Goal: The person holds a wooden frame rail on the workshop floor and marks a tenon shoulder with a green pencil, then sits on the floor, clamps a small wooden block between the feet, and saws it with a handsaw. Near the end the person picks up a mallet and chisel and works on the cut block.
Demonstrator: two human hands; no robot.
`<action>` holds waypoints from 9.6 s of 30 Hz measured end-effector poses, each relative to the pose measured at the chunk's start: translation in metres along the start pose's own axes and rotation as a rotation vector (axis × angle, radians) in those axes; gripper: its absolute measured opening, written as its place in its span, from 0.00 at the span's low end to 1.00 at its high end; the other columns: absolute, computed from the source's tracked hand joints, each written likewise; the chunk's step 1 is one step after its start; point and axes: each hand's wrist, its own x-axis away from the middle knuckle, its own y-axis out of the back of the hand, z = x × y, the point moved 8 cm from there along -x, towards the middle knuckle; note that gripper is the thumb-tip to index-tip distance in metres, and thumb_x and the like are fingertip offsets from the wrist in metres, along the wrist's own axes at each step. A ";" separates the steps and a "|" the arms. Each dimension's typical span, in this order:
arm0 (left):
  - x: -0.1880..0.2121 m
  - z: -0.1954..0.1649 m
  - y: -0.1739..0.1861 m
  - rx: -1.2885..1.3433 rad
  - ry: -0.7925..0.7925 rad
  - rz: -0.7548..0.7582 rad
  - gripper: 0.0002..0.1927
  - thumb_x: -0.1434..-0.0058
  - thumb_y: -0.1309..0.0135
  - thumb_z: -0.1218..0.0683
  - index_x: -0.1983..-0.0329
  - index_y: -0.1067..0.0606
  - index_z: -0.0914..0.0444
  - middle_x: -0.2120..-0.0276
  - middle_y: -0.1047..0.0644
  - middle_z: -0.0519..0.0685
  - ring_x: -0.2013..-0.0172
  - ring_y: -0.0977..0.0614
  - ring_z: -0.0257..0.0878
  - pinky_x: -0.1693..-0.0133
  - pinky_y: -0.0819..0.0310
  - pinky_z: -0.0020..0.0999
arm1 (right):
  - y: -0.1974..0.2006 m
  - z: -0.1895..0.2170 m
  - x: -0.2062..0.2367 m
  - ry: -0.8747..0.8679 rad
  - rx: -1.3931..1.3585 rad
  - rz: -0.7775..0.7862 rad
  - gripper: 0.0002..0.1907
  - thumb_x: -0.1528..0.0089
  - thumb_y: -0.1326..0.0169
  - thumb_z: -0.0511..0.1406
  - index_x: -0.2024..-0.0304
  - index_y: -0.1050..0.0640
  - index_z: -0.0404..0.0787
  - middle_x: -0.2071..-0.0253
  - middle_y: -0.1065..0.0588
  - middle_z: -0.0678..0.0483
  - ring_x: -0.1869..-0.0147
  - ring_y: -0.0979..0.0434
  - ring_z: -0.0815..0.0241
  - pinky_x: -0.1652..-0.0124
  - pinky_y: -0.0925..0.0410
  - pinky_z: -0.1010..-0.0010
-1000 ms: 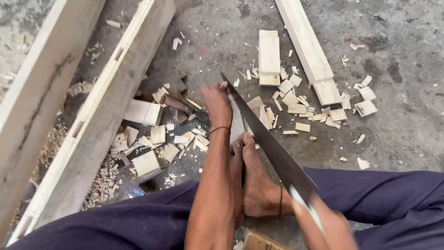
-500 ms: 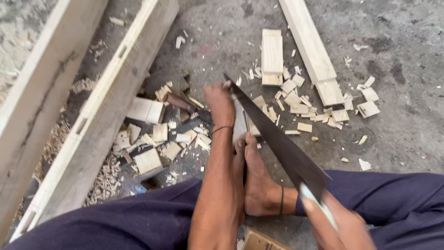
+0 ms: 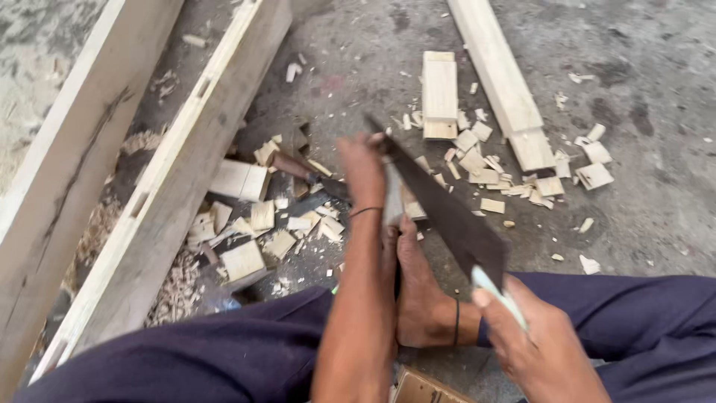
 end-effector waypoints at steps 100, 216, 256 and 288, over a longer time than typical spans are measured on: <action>0.007 -0.013 0.032 -0.206 0.063 -0.004 0.12 0.37 0.41 0.53 0.63 0.23 0.69 0.64 0.29 0.66 0.62 0.24 0.62 0.58 0.30 0.54 | 0.034 0.052 0.066 0.476 0.175 -0.066 0.27 0.35 0.50 0.38 0.31 0.28 0.48 0.82 0.30 0.59 0.82 0.26 0.68 0.78 0.33 0.74; -0.008 -0.033 0.055 -0.121 0.299 0.426 0.15 0.39 0.39 0.52 0.50 0.20 0.61 0.61 0.17 0.57 0.65 0.13 0.47 0.56 0.19 0.43 | 0.028 -0.028 0.006 0.324 -0.692 0.089 0.31 0.25 0.59 0.39 0.27 0.47 0.24 0.78 0.27 0.37 0.87 0.37 0.67 0.89 0.37 0.69; -0.017 0.008 0.007 -0.030 0.023 0.520 0.11 0.36 0.44 0.53 0.59 0.20 0.65 0.67 0.20 0.62 0.65 0.18 0.58 0.61 0.27 0.48 | 0.008 -0.015 -0.010 0.530 -0.231 -0.192 0.17 0.40 0.43 0.39 0.51 0.19 0.36 0.79 0.22 0.56 0.78 0.25 0.71 0.74 0.34 0.77; -0.025 0.029 -0.021 -0.205 -0.081 0.237 0.16 0.31 0.48 0.53 0.67 0.22 0.71 0.69 0.24 0.65 0.66 0.24 0.63 0.61 0.32 0.55 | -0.030 0.031 -0.027 0.470 -0.031 -0.086 0.20 0.35 0.47 0.41 0.49 0.22 0.32 0.71 0.18 0.47 0.67 0.17 0.59 0.67 0.26 0.67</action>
